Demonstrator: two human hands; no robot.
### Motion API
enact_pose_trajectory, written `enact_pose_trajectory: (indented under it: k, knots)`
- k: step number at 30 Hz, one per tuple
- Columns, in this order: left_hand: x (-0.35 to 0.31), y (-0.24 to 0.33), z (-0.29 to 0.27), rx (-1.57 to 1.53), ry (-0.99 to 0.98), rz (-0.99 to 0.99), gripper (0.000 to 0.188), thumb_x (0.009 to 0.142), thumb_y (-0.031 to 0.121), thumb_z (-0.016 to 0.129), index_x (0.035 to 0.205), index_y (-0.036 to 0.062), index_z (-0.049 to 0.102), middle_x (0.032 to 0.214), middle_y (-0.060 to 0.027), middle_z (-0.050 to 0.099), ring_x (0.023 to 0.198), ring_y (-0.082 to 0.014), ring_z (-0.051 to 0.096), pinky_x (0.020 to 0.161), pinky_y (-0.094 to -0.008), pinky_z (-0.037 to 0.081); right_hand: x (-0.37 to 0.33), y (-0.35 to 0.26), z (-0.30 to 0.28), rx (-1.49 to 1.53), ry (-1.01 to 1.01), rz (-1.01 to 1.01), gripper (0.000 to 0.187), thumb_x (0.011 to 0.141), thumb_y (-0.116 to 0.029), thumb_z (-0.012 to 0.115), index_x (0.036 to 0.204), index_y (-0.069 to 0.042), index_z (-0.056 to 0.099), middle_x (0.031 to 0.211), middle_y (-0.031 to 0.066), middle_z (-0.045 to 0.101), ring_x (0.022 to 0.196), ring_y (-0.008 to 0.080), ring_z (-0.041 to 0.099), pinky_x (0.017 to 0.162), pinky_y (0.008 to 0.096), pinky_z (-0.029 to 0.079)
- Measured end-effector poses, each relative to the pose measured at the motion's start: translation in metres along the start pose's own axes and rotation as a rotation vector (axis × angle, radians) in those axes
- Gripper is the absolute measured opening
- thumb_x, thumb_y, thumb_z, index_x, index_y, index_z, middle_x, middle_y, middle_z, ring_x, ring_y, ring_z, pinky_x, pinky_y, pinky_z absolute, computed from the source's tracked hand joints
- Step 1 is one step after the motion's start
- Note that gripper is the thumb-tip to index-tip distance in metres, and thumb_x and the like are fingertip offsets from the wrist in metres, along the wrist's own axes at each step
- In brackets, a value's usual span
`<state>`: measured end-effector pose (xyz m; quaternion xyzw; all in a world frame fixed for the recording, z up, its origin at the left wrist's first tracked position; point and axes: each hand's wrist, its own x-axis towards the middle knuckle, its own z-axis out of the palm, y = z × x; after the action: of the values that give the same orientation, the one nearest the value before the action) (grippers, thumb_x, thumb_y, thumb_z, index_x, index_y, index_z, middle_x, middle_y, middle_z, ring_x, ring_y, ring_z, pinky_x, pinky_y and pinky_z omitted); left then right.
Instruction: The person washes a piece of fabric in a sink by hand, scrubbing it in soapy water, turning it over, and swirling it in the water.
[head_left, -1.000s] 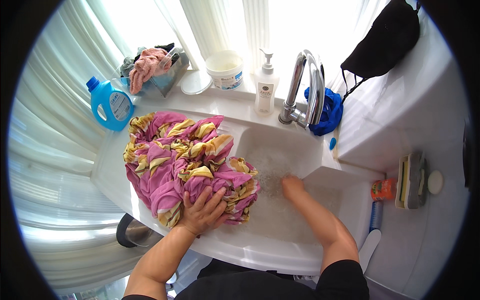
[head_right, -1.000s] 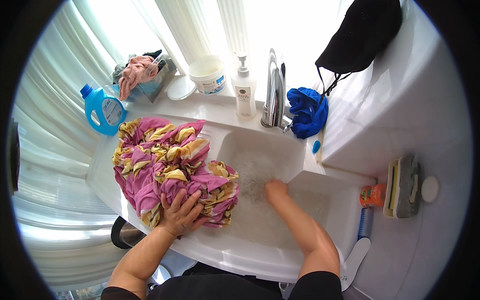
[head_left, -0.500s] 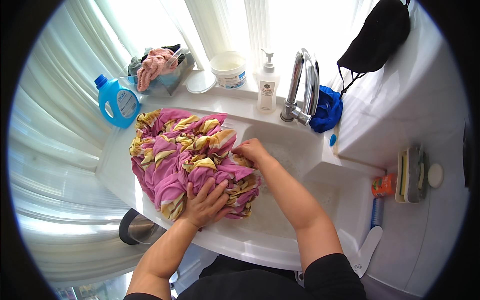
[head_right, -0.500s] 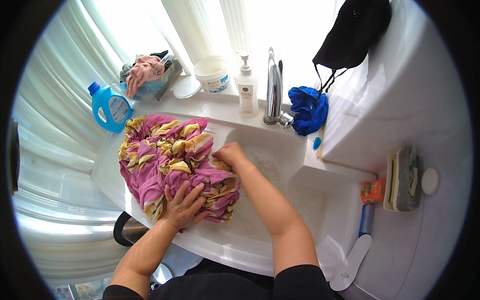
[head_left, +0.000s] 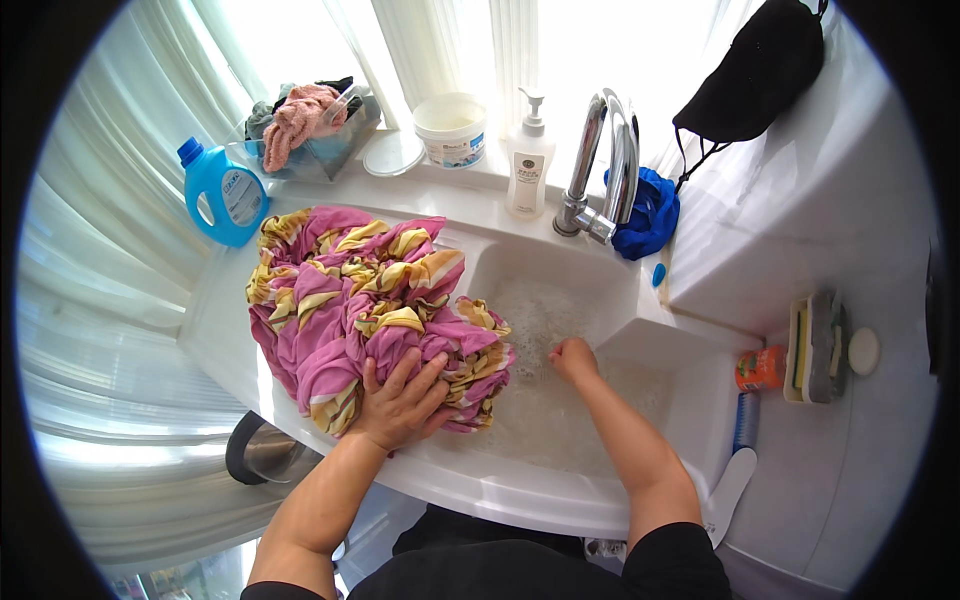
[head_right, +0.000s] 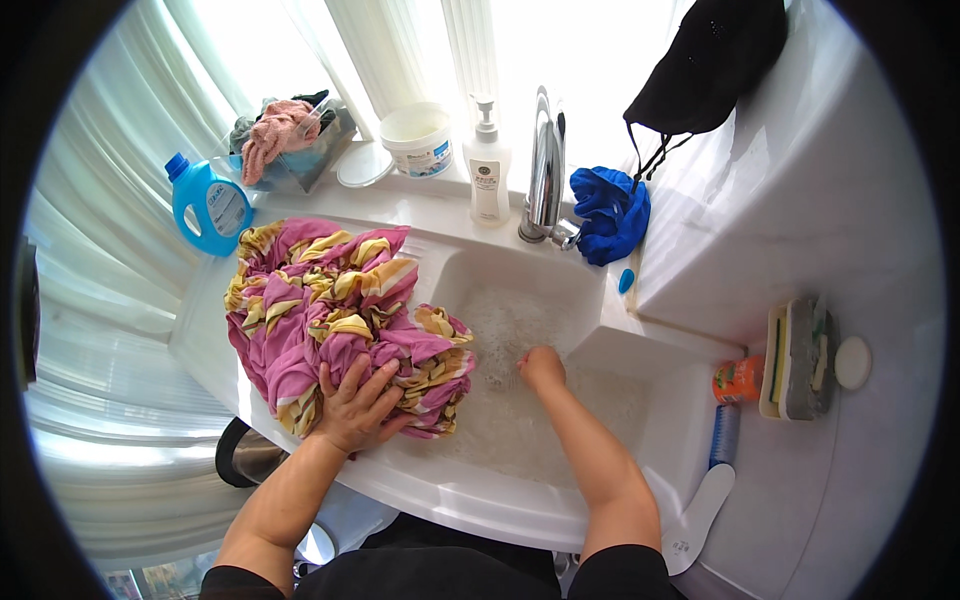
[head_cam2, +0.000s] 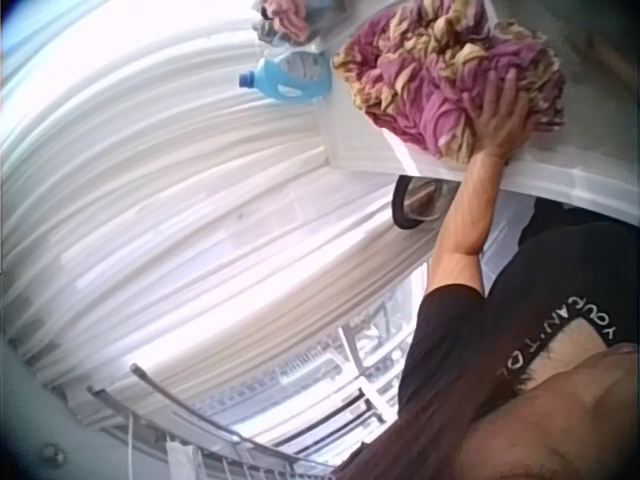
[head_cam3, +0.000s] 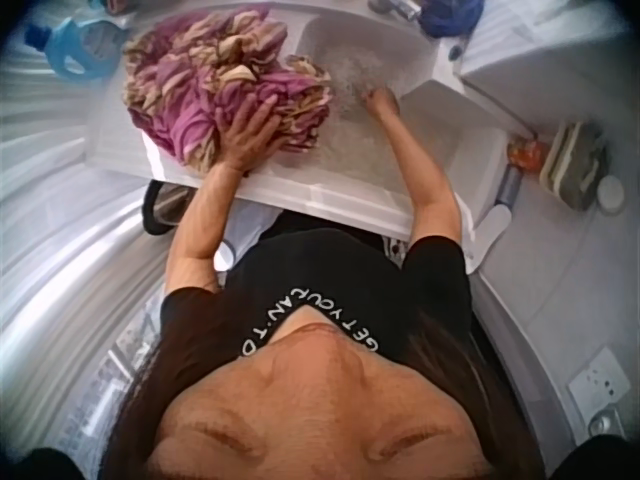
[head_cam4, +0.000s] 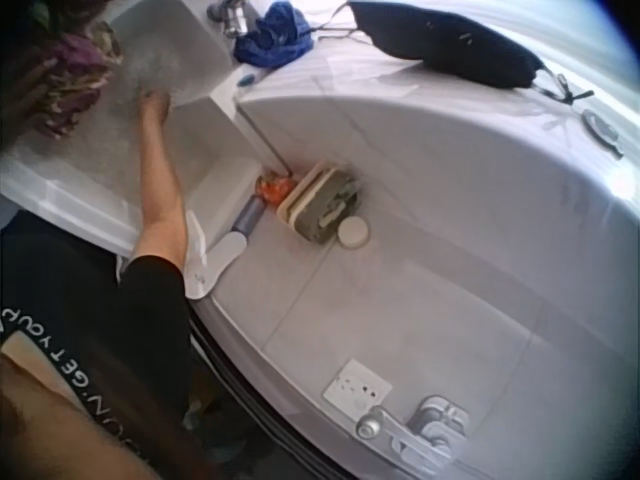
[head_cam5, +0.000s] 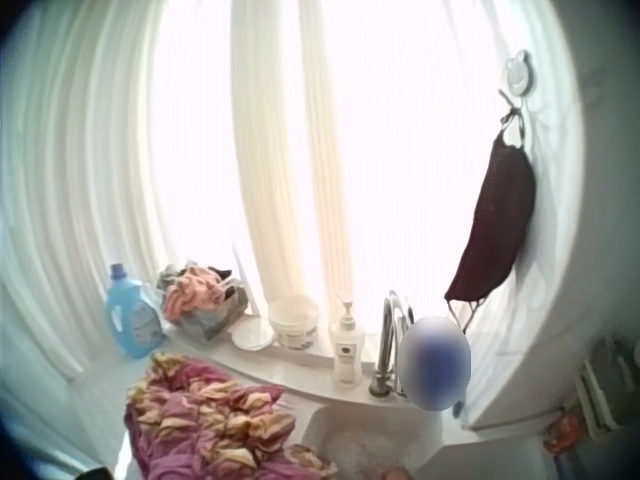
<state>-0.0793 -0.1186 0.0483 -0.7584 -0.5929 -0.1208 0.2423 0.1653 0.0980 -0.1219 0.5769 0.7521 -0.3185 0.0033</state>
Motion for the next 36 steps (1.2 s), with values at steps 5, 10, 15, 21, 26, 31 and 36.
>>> enact_pose_trajectory:
  k: [5,10,15,21,26,31,36]
  knots:
    - [-0.001,-0.001,0.002,-0.002,0.008,0.002,0.035,0.076,0.051,0.068,0.093,0.022,0.063,0.139,0.0032,0.052,0.135,-0.027,0.039,0.113,-0.0635,0.002,-0.001,-0.037,-0.011,-0.221,0.183,-0.166,0.024,0.08,-0.021,0.07,0.098,-0.005,0.069,0.107,0.0192,0.064,0.1,0.036,0.061,0.081,0.0442,0.052]
    - [-0.002,-0.001,0.001,-0.016,0.018,0.003,0.034,0.076,0.05,0.069,0.094,0.0216,0.063,0.139,0.0029,0.052,0.135,-0.0268,0.04,0.113,-0.0631,0.002,0.006,-0.105,-0.048,0.287,0.319,-0.378,0.029,0.081,-0.024,0.072,0.104,-0.006,0.069,0.117,0.0191,0.061,0.104,0.0354,0.06,0.087,0.0436,0.05]
    - [-0.003,-0.001,0.002,-0.035,0.014,-0.005,0.035,0.076,0.049,0.069,0.095,0.0211,0.063,0.138,0.0027,0.053,0.134,-0.0267,0.041,0.113,-0.0628,0.002,0.002,-0.166,-0.07,0.539,0.06,-0.558,0.027,0.082,-0.029,0.072,0.093,-0.005,0.073,0.114,0.0171,0.063,0.106,0.0254,0.06,0.086,0.0362,0.049]
    - [-0.003,-0.002,0.001,-0.03,0.022,0.012,0.035,0.075,0.049,0.07,0.094,0.0208,0.064,0.137,0.0026,0.054,0.133,-0.0264,0.041,0.113,-0.0626,0.001,0.002,-0.188,-0.084,0.785,-0.392,-0.402,0.019,0.086,-0.019,0.067,0.087,-0.001,0.07,0.083,0.0055,0.067,0.072,0.0109,0.06,0.062,0.0287,0.049]
    - [-0.001,-0.002,0.001,-0.02,0.022,0.015,0.034,0.075,0.049,0.069,0.093,0.021,0.063,0.137,0.0025,0.054,0.133,-0.0262,0.041,0.113,-0.0629,0.0,0.017,-0.157,-0.071,0.788,-0.104,-0.397,0.018,0.088,-0.018,0.066,0.089,-0.001,0.067,0.078,0.0016,0.064,0.065,0.0093,0.052,0.06,0.0285,0.046]
    - [-0.003,-0.002,0.001,-0.013,0.019,0.008,0.034,0.076,0.05,0.068,0.092,0.0212,0.063,0.136,0.0026,0.054,0.133,-0.0262,0.041,0.113,-0.0632,0.0,0.012,-0.103,-0.064,0.618,-0.038,-0.179,0.02,0.088,-0.022,0.067,0.091,-0.002,0.067,0.082,0.0012,0.065,0.074,0.0109,0.055,0.068,0.0279,0.046]
    - [-0.002,-0.001,0.001,-0.012,0.037,-0.002,0.034,0.076,0.05,0.068,0.093,0.0214,0.063,0.136,0.0028,0.054,0.133,-0.0262,0.042,0.113,-0.0633,0.001,-0.015,0.003,0.008,-0.208,0.134,-0.337,0.015,0.083,-0.016,0.064,0.091,-0.003,0.068,0.096,0.0148,0.065,0.084,0.0309,0.064,0.075,0.0434,0.051]
